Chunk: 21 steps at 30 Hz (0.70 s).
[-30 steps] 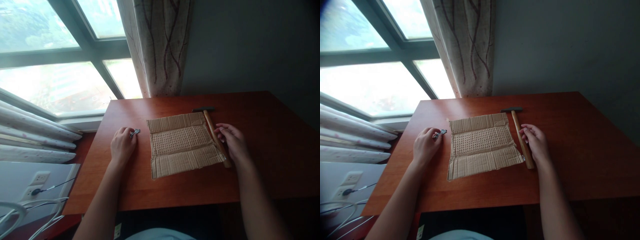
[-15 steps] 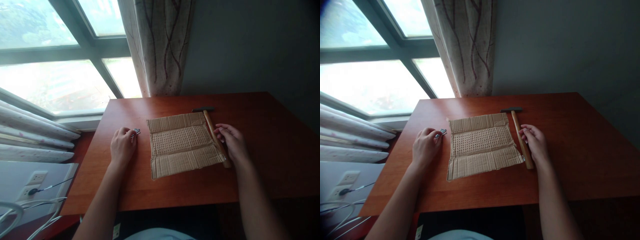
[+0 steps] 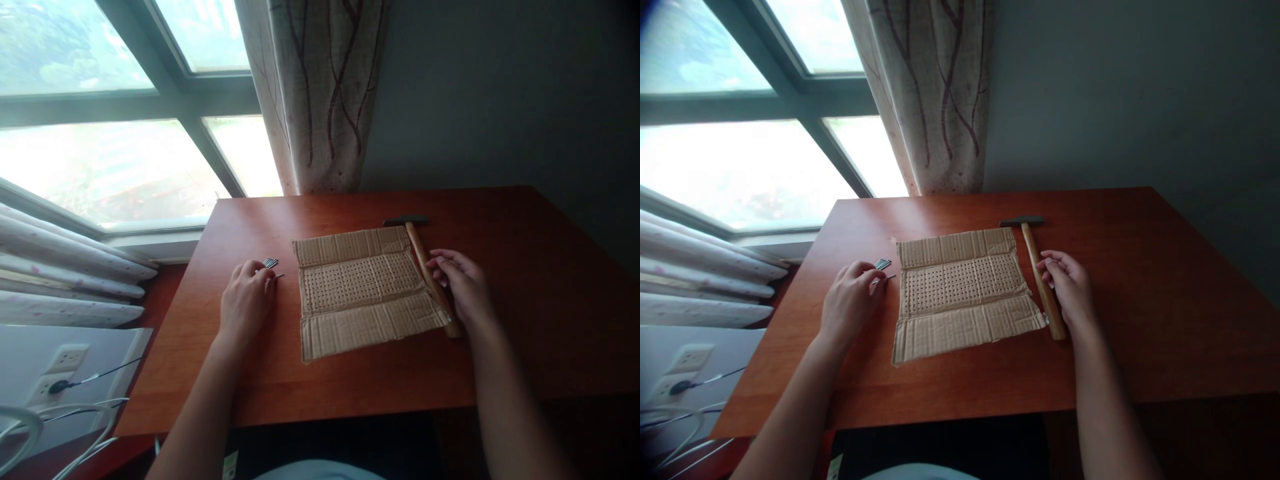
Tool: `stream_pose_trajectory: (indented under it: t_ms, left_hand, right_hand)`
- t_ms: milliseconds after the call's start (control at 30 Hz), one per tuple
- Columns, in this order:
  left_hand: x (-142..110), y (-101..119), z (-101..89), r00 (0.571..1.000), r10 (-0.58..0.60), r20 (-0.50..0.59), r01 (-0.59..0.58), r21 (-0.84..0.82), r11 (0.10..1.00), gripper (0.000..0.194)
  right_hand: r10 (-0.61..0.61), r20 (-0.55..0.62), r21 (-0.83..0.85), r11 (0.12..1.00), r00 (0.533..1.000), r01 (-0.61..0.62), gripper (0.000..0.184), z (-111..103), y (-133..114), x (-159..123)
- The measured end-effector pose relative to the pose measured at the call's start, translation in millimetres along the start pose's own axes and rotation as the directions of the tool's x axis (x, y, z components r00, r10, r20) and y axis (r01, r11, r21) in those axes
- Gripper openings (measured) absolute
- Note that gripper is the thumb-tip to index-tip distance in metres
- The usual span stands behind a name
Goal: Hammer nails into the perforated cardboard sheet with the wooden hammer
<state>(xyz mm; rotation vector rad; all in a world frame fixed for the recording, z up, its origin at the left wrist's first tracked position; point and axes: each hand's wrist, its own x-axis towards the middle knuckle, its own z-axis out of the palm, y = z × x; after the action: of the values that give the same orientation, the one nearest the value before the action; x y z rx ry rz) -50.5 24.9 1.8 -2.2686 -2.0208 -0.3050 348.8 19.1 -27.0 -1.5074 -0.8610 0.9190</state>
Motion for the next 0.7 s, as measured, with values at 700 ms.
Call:
stream_pose_trajectory:
  t_ms: [700]
  left_hand:
    - [5.1, 7.7, -10.2, 0.988, -0.129, 0.080, 0.143, -0.778, 0.611, 0.019]
  right_hand:
    - [-0.126, 0.088, -0.090, 0.987, 0.988, 0.134, 0.027, 7.6, -17.9, -8.4]
